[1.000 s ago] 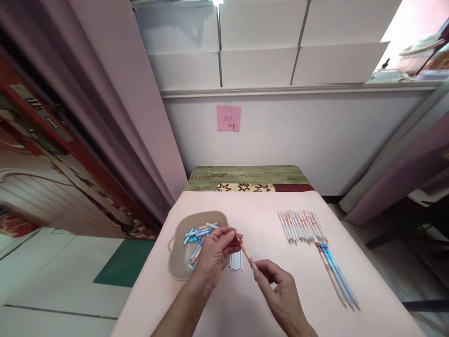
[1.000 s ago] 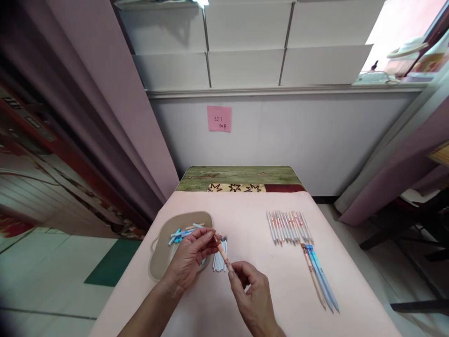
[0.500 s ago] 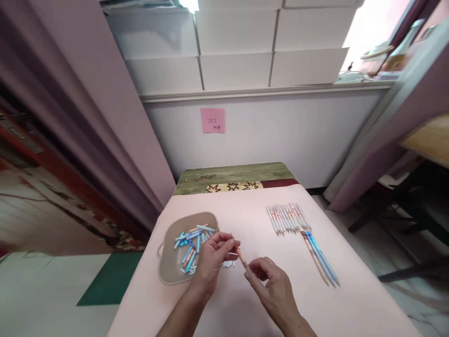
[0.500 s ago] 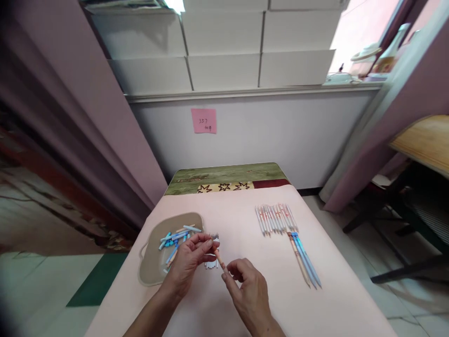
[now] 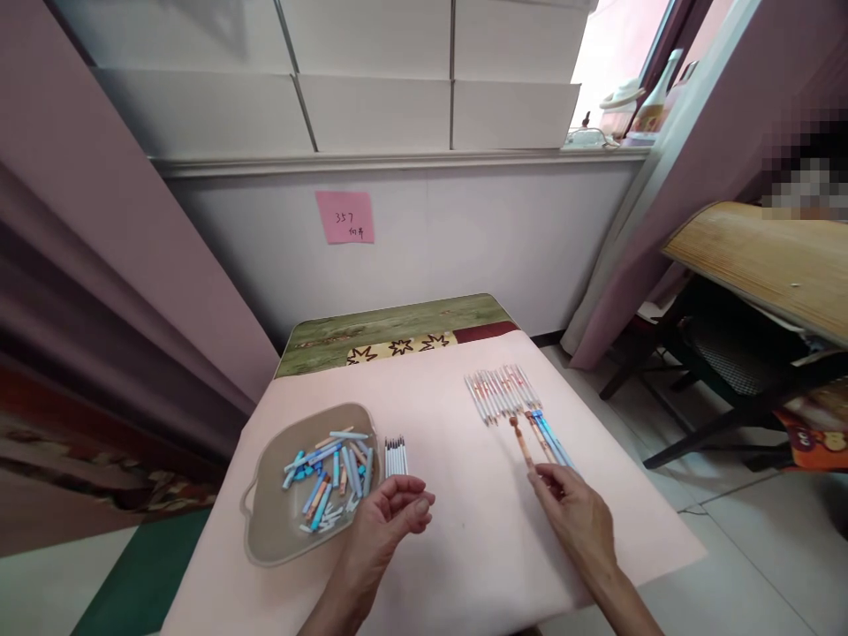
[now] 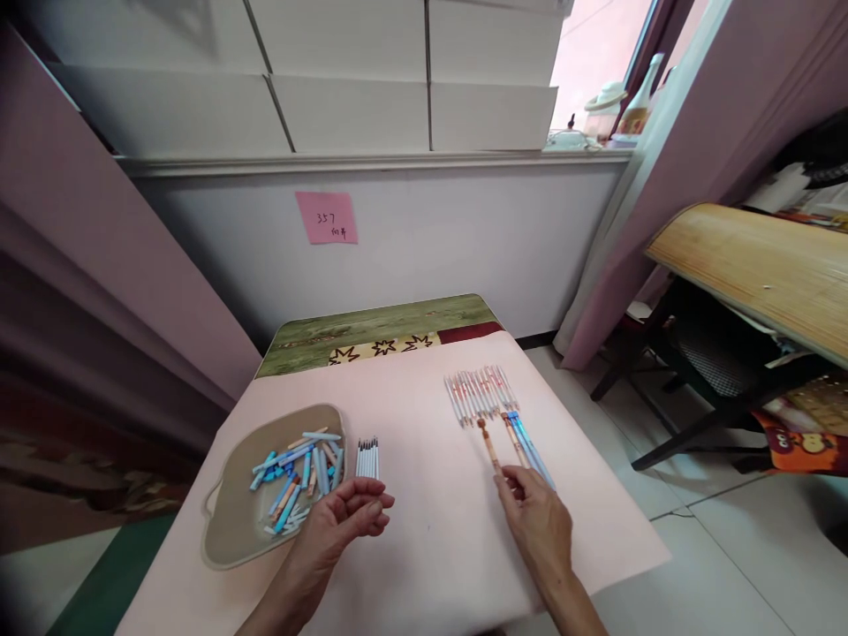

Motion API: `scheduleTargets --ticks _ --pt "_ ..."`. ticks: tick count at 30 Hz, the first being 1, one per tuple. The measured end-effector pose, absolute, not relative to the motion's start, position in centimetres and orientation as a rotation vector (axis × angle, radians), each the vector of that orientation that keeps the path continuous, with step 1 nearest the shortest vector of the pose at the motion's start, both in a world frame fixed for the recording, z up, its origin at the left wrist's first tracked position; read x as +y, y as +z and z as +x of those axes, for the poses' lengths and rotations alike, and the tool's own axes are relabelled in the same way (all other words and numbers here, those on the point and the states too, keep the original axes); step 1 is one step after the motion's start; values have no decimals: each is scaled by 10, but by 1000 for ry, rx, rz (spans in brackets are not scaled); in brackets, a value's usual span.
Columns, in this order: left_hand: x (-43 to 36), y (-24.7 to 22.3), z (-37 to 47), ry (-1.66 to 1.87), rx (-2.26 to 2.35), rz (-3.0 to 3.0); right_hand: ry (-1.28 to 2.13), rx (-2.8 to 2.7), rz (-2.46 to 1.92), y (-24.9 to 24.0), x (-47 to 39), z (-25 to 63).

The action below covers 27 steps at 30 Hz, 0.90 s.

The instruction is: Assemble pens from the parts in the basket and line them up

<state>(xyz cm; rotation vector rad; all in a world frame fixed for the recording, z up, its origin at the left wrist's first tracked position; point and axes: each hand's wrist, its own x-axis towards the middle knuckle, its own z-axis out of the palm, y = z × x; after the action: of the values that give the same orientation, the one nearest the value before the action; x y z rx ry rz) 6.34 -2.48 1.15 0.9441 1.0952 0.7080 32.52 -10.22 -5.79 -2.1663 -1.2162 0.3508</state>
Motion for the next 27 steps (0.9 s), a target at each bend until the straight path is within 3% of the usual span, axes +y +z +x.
scheduleTargets --ticks 4,10,22,27 --pt "-24 6 58 729 1157 908 255 -1182 -2540 -63 -96 348" --pt "-18 0 53 694 1145 893 307 -1228 -2763 -66 -77 347" --pt "-24 10 11 742 1123 794 352 -1270 -2835 -72 -73 354" --pt "-12 16 -35 909 1319 870 317 -1326 -2754 -79 -73 364"
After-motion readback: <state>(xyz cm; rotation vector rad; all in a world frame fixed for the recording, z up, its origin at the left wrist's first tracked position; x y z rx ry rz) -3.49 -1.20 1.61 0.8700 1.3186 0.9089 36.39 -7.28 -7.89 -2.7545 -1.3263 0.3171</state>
